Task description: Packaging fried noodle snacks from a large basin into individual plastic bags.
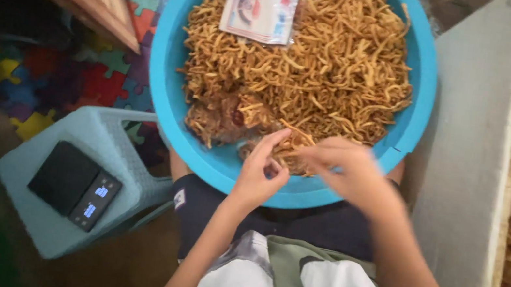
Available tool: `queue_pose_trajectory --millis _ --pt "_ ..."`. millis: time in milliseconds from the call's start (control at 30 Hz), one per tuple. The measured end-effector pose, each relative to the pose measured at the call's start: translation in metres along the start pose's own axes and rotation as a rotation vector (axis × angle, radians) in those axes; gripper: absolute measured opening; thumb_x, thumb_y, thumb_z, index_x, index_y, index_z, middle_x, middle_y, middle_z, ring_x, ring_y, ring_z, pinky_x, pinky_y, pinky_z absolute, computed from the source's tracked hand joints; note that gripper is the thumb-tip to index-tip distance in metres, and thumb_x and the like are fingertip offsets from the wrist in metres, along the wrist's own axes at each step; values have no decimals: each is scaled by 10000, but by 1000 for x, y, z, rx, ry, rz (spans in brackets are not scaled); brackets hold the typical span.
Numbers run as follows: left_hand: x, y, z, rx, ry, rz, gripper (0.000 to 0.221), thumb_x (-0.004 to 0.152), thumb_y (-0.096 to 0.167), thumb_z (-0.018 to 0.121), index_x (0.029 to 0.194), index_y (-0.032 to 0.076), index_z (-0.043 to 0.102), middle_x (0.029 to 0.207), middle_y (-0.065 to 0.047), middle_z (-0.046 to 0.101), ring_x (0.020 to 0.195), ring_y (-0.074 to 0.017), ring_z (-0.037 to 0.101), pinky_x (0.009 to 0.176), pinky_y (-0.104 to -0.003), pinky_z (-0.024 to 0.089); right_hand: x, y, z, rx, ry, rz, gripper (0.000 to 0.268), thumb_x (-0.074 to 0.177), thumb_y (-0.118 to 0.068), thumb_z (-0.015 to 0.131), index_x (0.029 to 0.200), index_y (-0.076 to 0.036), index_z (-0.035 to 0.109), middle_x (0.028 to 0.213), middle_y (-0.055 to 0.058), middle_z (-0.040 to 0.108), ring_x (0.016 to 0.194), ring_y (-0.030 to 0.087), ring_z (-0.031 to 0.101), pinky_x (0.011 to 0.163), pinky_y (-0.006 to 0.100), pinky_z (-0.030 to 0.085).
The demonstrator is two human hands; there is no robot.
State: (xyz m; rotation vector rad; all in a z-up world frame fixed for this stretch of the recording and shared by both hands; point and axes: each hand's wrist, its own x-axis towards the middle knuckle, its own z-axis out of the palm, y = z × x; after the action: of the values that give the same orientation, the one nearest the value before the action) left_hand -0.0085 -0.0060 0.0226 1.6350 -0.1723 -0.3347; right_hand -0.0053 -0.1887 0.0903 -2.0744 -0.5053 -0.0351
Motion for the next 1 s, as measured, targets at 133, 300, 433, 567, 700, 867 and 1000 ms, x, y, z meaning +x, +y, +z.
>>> queue_pose_trajectory --millis 133,300,433,567,700,867,1000 --pt "4 -14 6 140 42 236 693 659 -66 634 1322 97 518 1299 -120 523 1108 -296 588 931 -395 478 -16 61 71 -354 -76 -154 202 809 -108 638 1001 -150 688 877 12 668 812 223 629 738 322 517" --pt "-2 -17 -5 -87 22 -52 650 755 -57 563 1370 130 468 1349 -107 445 657 -170 668 652 -271 569 -4 36 37 -437 -27 -161 200 791 -199 681 985 -149 693 958 40 645 855 269 597 697 367 497" --pt "-3 -3 -12 -203 0 -138 659 778 -62 551 1397 126 424 1428 -143 379 706 -157 671 683 -256 560 -7 32 13 -373 103 39 298 838 -199 696 1128 -148 647 971 26 603 859 227 626 723 310 522" --pt "3 5 -8 -214 -1 -142 660 767 -67 548 1386 135 442 1411 -161 415 709 -170 677 707 -285 566 -16 60 27 -250 81 237 432 805 -196 738 1176 -32 592 799 121 645 678 246 659 564 304 550" --pt "0 1 -9 -150 -4 -98 642 761 -51 574 1368 124 465 1362 -137 449 691 -188 684 668 -271 561 -20 63 35 -252 232 173 109 875 -167 682 970 -114 691 701 9 643 633 176 639 565 271 520" --pt "0 5 -18 -109 35 -75 641 759 -45 578 1366 131 469 1338 -149 459 670 -189 688 636 -266 558 -15 12 3 -202 219 73 53 858 -124 709 910 -126 721 717 12 631 634 187 616 608 252 501" --pt "-1 -6 -13 -103 14 -37 660 731 -43 594 1353 153 494 1313 -113 490 653 -194 692 622 -266 563 -11 18 17 -335 220 -51 86 800 -170 764 869 -135 728 1062 71 547 957 261 536 806 367 450"
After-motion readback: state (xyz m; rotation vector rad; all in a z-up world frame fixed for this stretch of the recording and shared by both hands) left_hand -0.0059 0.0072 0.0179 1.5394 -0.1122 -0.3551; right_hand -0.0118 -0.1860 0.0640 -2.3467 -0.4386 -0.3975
